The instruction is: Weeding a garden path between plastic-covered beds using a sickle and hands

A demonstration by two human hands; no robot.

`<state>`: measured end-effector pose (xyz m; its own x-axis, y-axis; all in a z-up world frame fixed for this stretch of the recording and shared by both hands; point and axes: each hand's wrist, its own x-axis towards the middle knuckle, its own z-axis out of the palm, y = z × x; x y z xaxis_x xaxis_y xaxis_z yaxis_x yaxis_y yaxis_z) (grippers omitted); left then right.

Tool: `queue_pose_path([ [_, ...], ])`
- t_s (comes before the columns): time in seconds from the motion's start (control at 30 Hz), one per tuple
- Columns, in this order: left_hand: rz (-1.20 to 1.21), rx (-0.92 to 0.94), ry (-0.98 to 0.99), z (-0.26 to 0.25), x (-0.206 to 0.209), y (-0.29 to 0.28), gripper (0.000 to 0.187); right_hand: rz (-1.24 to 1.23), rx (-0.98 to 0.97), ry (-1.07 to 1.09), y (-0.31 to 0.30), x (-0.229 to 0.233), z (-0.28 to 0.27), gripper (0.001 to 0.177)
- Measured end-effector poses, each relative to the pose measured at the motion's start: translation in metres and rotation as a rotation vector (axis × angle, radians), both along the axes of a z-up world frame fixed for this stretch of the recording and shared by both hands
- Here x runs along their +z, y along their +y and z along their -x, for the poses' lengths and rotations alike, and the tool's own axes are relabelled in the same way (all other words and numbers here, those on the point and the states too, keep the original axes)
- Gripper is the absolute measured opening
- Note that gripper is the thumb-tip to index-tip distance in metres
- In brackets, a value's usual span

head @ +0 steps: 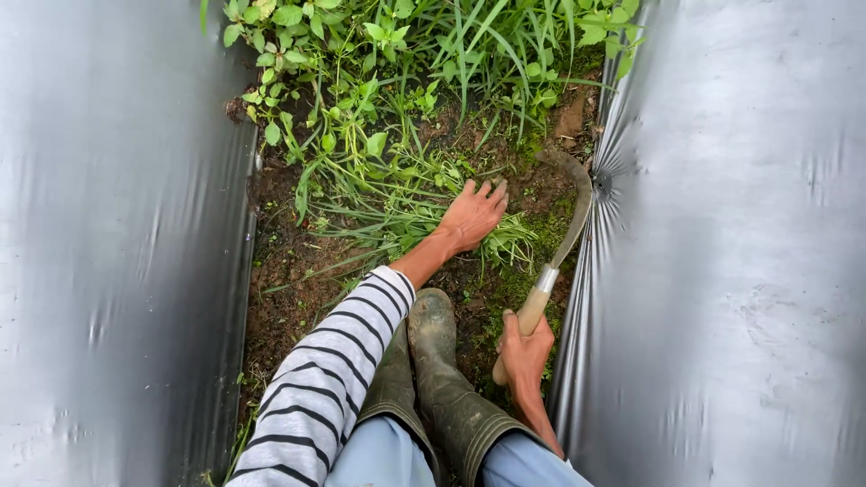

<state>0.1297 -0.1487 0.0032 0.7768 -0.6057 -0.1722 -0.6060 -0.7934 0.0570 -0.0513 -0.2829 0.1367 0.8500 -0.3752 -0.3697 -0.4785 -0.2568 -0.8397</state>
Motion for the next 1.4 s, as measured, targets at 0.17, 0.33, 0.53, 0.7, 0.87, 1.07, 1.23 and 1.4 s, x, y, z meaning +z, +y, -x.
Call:
queue_pose_path([
  [0.17, 0.122, 0.058, -0.142, 0.006, -0.010, 0.003, 0.014, -0.015, 0.073, -0.006, 0.002, 0.008, -0.026, 0.012],
  [0.33, -0.092, 0.054, -0.146, 0.015, -0.015, 0.081, 0.015, -0.219, 0.106, 0.157, -0.003, 0.003, -0.040, 0.019],
  [0.53, -0.453, 0.068, -0.007, 0.047, 0.043, 0.193, 0.022, -0.356, 0.104, 0.251, -0.028, 0.002, 0.004, 0.015],
  [0.7, -0.496, -0.028, -0.023, 0.085, 0.102, 0.175, 0.022, -0.398, -0.009, 0.038, -0.014, 0.012, -0.006, 0.015],
  [0.87, -0.489, -0.038, 0.049, 0.092, 0.141, 0.153, 0.017, -0.336, 0.226, 0.327, -0.008, -0.006, 0.031, 0.017],
  [1.07, -0.469, 0.112, 0.117, 0.104, 0.072, 0.175, 0.025, -0.361, 0.101, 0.139, 0.017, -0.004, -0.010, 0.011],
  [1.23, -0.307, 0.278, 0.223, 0.114, 0.062, 0.182, 0.029, -0.425, 0.175, 0.376, 0.032, -0.024, -0.033, 0.012],
  [1.4, -0.148, 0.448, 0.244, 0.116, 0.010, 0.194, 0.056, -0.299, 0.323, 0.342, 0.023, -0.037, -0.020, 0.015],
])
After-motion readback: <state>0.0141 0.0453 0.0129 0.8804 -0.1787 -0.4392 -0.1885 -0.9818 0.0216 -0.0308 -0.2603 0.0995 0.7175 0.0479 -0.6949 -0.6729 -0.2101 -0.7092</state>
